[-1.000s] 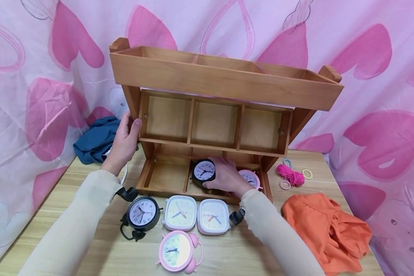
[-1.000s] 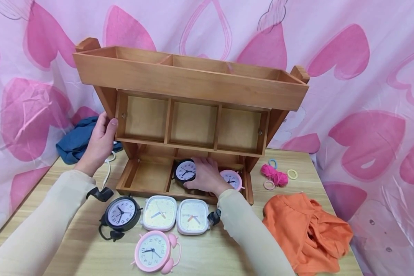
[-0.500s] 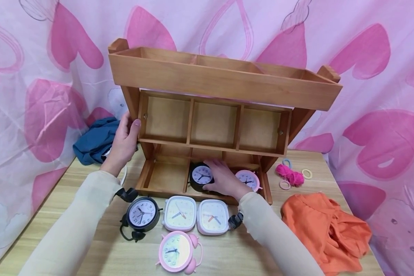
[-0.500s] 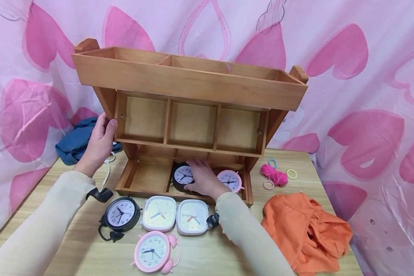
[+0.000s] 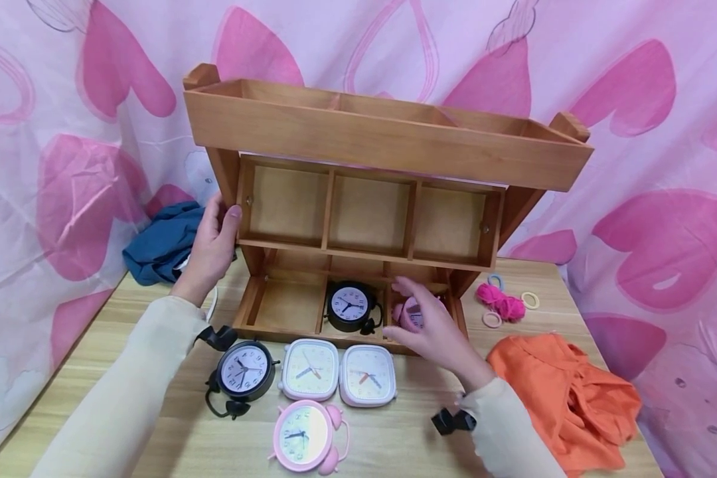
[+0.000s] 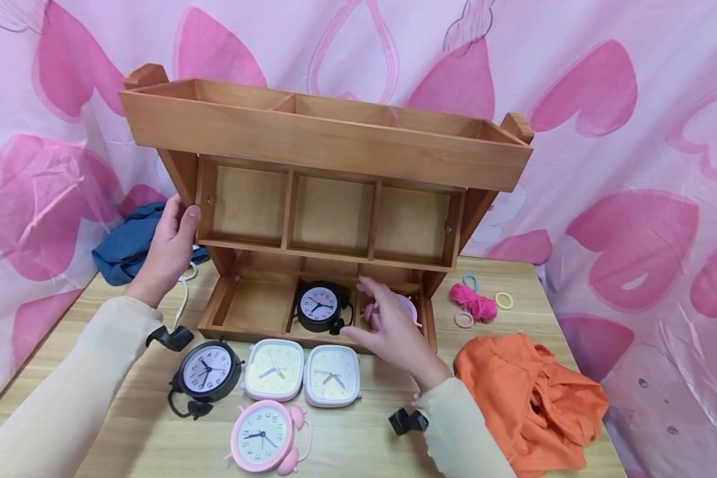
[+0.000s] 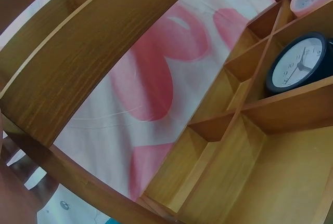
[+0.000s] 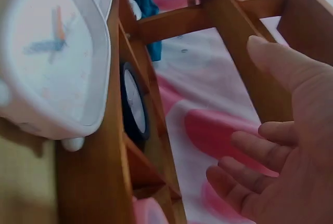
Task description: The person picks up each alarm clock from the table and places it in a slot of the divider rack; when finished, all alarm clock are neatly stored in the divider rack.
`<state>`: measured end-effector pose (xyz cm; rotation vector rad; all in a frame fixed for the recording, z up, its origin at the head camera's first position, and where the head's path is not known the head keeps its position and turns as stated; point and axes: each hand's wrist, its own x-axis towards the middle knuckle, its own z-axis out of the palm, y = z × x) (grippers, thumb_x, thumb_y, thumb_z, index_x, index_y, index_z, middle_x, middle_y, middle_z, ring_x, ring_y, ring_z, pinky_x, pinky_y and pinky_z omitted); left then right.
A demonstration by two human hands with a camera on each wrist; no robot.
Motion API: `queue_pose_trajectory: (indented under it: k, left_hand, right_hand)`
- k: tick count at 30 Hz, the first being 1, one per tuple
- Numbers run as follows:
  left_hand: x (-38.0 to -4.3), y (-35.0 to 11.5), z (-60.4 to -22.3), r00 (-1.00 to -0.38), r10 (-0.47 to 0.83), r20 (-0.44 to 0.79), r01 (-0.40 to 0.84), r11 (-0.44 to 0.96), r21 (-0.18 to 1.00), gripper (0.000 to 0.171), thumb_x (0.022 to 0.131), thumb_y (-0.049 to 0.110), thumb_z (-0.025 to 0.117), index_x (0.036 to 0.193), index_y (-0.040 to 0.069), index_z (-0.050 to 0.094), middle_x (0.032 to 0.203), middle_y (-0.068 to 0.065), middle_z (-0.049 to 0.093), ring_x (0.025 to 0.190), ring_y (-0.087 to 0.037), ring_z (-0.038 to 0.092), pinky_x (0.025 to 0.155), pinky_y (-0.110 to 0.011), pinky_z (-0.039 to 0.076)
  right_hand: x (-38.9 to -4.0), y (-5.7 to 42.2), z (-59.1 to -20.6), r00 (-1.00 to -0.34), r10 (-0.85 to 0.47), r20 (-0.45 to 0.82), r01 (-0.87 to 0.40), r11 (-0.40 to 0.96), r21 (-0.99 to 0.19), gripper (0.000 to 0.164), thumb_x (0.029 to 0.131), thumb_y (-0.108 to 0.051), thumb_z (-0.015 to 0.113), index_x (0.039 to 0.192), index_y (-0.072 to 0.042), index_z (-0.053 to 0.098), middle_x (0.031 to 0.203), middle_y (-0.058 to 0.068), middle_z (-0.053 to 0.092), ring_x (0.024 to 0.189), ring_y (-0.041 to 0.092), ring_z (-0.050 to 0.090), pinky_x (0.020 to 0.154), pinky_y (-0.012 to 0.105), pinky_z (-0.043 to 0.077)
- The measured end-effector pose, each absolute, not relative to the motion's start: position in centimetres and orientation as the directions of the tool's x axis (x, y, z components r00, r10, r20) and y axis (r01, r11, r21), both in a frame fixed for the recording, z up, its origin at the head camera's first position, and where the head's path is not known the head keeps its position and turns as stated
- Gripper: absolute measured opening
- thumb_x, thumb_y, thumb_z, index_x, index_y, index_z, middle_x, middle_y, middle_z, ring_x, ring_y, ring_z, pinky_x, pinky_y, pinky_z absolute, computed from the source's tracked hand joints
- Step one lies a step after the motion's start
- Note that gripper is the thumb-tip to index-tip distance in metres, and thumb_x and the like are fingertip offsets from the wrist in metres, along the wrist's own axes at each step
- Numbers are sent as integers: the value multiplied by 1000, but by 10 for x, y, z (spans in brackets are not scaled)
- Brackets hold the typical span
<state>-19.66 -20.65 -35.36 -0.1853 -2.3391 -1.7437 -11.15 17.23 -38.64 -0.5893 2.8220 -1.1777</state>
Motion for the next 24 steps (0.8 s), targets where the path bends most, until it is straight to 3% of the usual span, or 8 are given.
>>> queue_pose_trajectory:
  k: [4,9,12,19,24]
  left_hand:
    - [-197,-207,-354,-970,-25,243,226,291,930,54,107,39,36,156,22,20,156,-11,32,143,-32,32,118,-58,27]
    - [-196,-208,-353,-971,-25,238,220,298,929,55,106,40,36,156,23,20,157,-11,31,143,-31,31,118,-58,26]
    - [-196,-208,-353,-969,-26,245,227,295,928,55,106,40,36,156,23,20,157,-11,31,143,-31,31,118,-58,26]
    - [-196,-207,-354,-964,-33,263,241,297,924,54,106,40,36,155,22,22,155,-12,34,141,-31,34,118,-58,27]
    - [-195,-207,-354,-966,-32,257,235,306,922,54,106,41,36,156,23,21,155,-12,33,141,-31,33,118,-58,27]
  right_hand:
    - [-89,186,-396,-923,-370,108,-313,555,-771,87,79,-29,84,151,-23,36,141,4,53,121,31,58,101,51,50]
    - [-65,196,-418,-901,-420,108,-337,523,-783,87,75,-19,86,149,-19,39,133,4,60,117,27,61,93,38,55]
    - [-54,198,-434,-892,-436,115,-364,544,-756,87,75,-22,87,148,-15,40,130,6,61,112,27,60,86,33,55]
    - [-45,188,-456,-919,-393,28,-293,635,-715,89,72,-41,87,147,-18,44,142,-3,51,133,18,48,111,46,41]
    - [-44,181,-460,-918,-397,-18,-263,640,-722,96,69,-49,87,148,-20,41,144,-4,46,135,16,43,114,48,37]
